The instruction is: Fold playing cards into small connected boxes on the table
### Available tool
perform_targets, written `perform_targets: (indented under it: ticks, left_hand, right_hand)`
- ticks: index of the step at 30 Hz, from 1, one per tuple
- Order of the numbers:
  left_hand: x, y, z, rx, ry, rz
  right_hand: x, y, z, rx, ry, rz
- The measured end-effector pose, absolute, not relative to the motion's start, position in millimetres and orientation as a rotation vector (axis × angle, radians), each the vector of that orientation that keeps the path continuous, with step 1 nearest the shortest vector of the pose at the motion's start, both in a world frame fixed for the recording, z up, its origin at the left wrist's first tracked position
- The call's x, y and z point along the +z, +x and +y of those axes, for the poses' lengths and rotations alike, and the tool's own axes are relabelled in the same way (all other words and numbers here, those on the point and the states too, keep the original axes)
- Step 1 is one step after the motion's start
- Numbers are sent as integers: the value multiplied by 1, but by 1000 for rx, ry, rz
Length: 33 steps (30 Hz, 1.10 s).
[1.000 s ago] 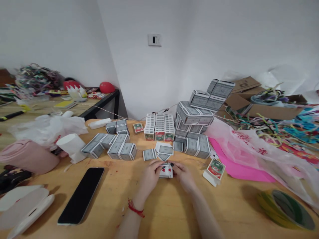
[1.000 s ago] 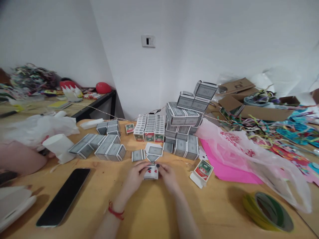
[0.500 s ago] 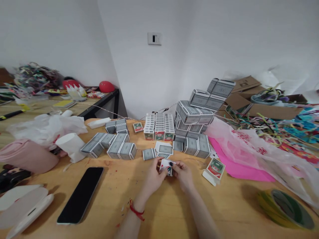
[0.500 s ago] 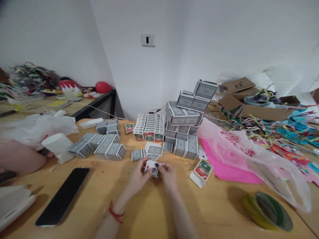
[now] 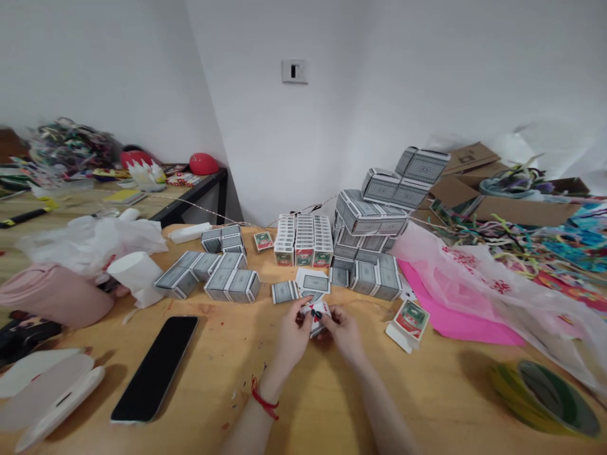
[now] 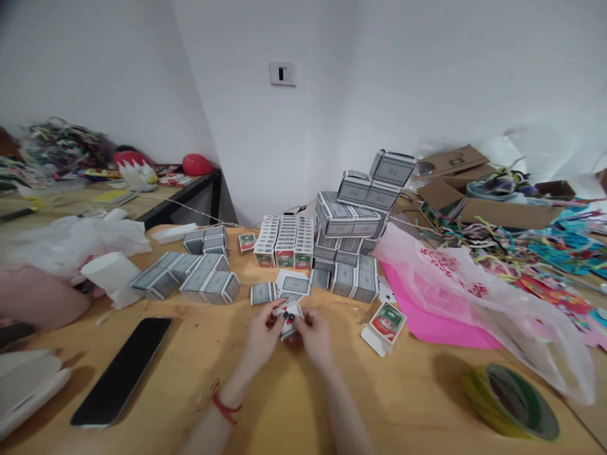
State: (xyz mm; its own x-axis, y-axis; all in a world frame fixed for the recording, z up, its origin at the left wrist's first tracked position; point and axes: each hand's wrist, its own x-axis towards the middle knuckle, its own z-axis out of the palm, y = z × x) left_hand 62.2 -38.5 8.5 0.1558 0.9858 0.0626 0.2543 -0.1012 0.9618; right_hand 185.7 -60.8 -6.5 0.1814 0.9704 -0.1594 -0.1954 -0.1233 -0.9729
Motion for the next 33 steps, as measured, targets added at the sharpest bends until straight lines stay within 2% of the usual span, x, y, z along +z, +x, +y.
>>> perform_targets:
  ticks: [11,20,26,33]
  left_hand:
    - [8,57,-35,1048,1513,1154]
    - [9,57,-37,1100,1564,1322]
    - [9,57,-37,1104,1628,1231]
    - [10,55,-39,1065,1778,1365]
  right_hand:
    - [-4,185,-61,1385,-1093,-617]
    - [7,179,-66,1420,-1086,-797]
    - [4,183,-64,993,-1300,-1018]
    - [7,189,-70,876,-1402,-1297]
